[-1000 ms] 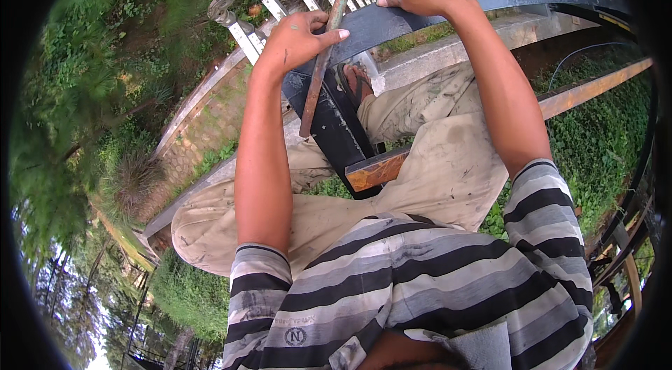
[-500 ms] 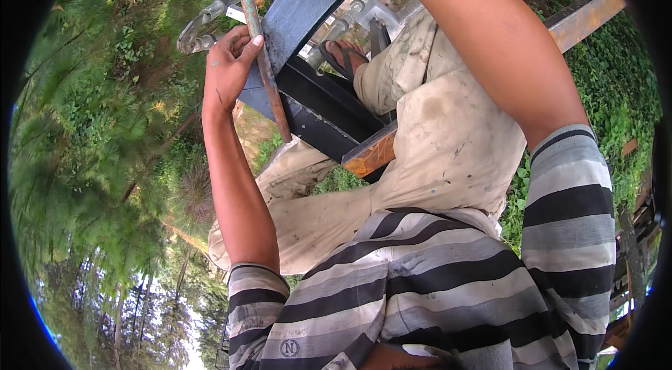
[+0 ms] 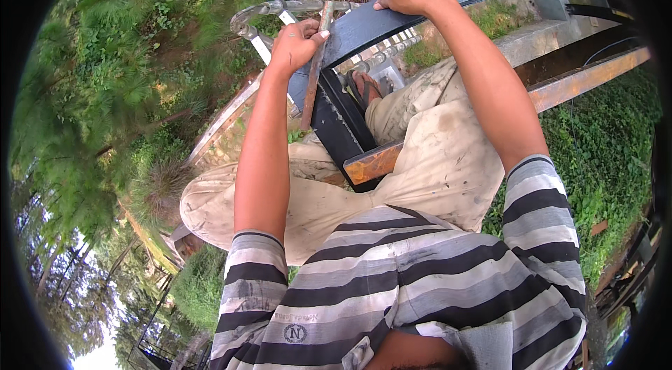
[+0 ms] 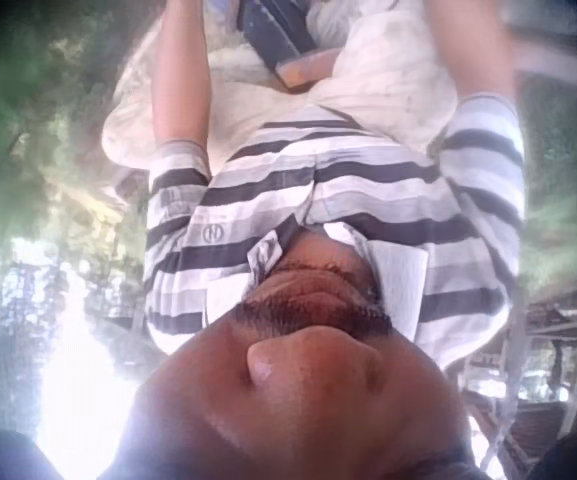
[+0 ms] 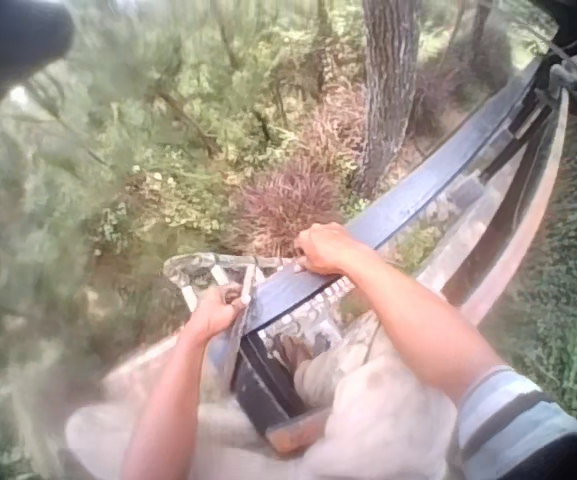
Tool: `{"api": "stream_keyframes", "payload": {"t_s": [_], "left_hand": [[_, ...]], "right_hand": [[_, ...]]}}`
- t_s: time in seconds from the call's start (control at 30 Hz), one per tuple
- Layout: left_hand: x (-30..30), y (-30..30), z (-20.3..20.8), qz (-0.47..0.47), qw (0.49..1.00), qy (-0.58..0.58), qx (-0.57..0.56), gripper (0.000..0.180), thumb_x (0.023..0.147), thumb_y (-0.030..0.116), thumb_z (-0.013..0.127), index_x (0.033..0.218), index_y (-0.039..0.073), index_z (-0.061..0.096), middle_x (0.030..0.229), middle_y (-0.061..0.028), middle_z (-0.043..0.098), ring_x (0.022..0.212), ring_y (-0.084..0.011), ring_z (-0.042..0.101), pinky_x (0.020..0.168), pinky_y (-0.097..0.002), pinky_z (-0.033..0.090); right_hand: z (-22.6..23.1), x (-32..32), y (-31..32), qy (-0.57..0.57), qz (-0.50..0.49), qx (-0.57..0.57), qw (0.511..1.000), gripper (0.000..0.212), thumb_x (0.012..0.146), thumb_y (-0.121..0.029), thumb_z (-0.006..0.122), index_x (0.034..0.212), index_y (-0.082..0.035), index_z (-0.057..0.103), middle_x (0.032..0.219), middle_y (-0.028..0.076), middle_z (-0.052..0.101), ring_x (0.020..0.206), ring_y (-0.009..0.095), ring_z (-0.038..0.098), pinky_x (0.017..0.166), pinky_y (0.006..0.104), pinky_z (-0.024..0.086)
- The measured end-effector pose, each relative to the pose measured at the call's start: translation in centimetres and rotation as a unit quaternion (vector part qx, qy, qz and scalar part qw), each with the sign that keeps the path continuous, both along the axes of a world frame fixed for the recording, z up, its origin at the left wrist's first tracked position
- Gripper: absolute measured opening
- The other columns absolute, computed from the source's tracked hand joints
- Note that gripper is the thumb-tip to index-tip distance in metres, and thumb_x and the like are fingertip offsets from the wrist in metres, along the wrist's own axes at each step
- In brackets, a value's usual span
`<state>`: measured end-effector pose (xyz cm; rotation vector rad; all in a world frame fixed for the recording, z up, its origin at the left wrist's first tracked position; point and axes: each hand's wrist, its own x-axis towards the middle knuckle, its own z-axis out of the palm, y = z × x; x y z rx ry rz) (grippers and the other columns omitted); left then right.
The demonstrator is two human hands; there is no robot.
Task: The person secures a metal beam to a wooden structure by hand, using a small metal rod to apply pressure and then twisting a wire around the junction to fasten it.
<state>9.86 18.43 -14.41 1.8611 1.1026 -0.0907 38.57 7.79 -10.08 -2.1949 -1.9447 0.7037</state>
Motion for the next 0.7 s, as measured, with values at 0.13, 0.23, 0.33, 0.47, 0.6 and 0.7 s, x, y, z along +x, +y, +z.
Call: {"api": "stream_keyframes", "payload": {"t_s": [0.13,0.23,0.33,0.47,0.6,0.7], "left_hand": [[2.0,-0.4,2.2,-0.023,0.996,0.062,0.062,0.039,0.088,0.044,0.073,0.119,0.02,0.077,0.11,-0.0131,0.078,0.107,-0.035,0.072,0.096,-0.0441,0.053],[3.7,-1.3,2.6,-0.068,0.988,0.059,0.126,0.041,0.089,0.045,0.071,0.119,0.017,0.076,0.11,-0.0168,0.076,0.107,-0.0373,0.071,0.093,-0.0459,0.054],[1.6,-1.4,3.4,-0.03,0.988,0.045,0.146,0.04,0.088,0.042,0.071,0.115,0.014,0.077,0.108,-0.0171,0.077,0.106,-0.0368,0.072,0.091,-0.0469,0.054],[4.8,-4.8,5.3,0.019,0.984,0.105,0.141,0.035,0.092,0.037,0.066,0.114,0.012,0.077,0.108,-0.0198,0.076,0.106,-0.0397,0.071,0.091,-0.0487,0.053],[3.8,-5.7,5.4,0.059,0.977,0.088,0.185,0.036,0.095,0.036,0.062,0.117,0.011,0.075,0.111,-0.0251,0.073,0.108,-0.0461,0.068,0.094,-0.0529,0.051],[5.8,-7.0,5.8,0.036,0.971,0.081,0.222,0.034,0.097,0.031,0.058,0.12,0.009,0.072,0.111,-0.0254,0.073,0.109,-0.0468,0.067,0.093,-0.0555,0.05]], "right_hand": [[0.0,1.2,-1.7,-0.036,-0.028,0.017,0.999,0.044,0.09,-0.036,0.076,0.123,-0.007,0.073,0.116,0.021,0.073,0.114,0.039,0.068,0.099,0.0487,0.053],[1.1,3.5,-6.0,0.008,-0.116,0.099,0.988,0.043,0.089,-0.032,0.075,0.125,-0.008,0.072,0.129,0.016,0.07,0.12,0.035,0.065,0.1,0.0467,0.053],[6.7,2.0,-10.9,-0.004,-0.147,0.115,0.982,0.04,0.093,-0.034,0.07,0.123,-0.008,0.073,0.115,0.021,0.072,0.11,0.04,0.069,0.097,0.0505,0.054],[8.7,1.5,-21.9,0.062,-0.306,-0.026,0.95,0.048,0.1,-0.042,0.059,0.136,-0.01,0.064,0.13,0.025,0.065,0.125,0.043,0.06,0.105,0.0519,0.05],[8.3,-1.1,-25.7,0.044,-0.308,0.122,0.942,0.061,0.103,-0.047,0.053,0.155,-0.015,0.044,0.159,0.022,0.039,0.145,0.043,0.04,0.116,0.0524,0.041],[9.3,-4.9,-27.5,0.012,-0.347,0.062,0.936,0.069,0.104,-0.048,0.052,0.162,-0.018,0.032,0.167,0.022,0.025,0.149,0.048,0.033,0.119,0.0543,0.037]]}}
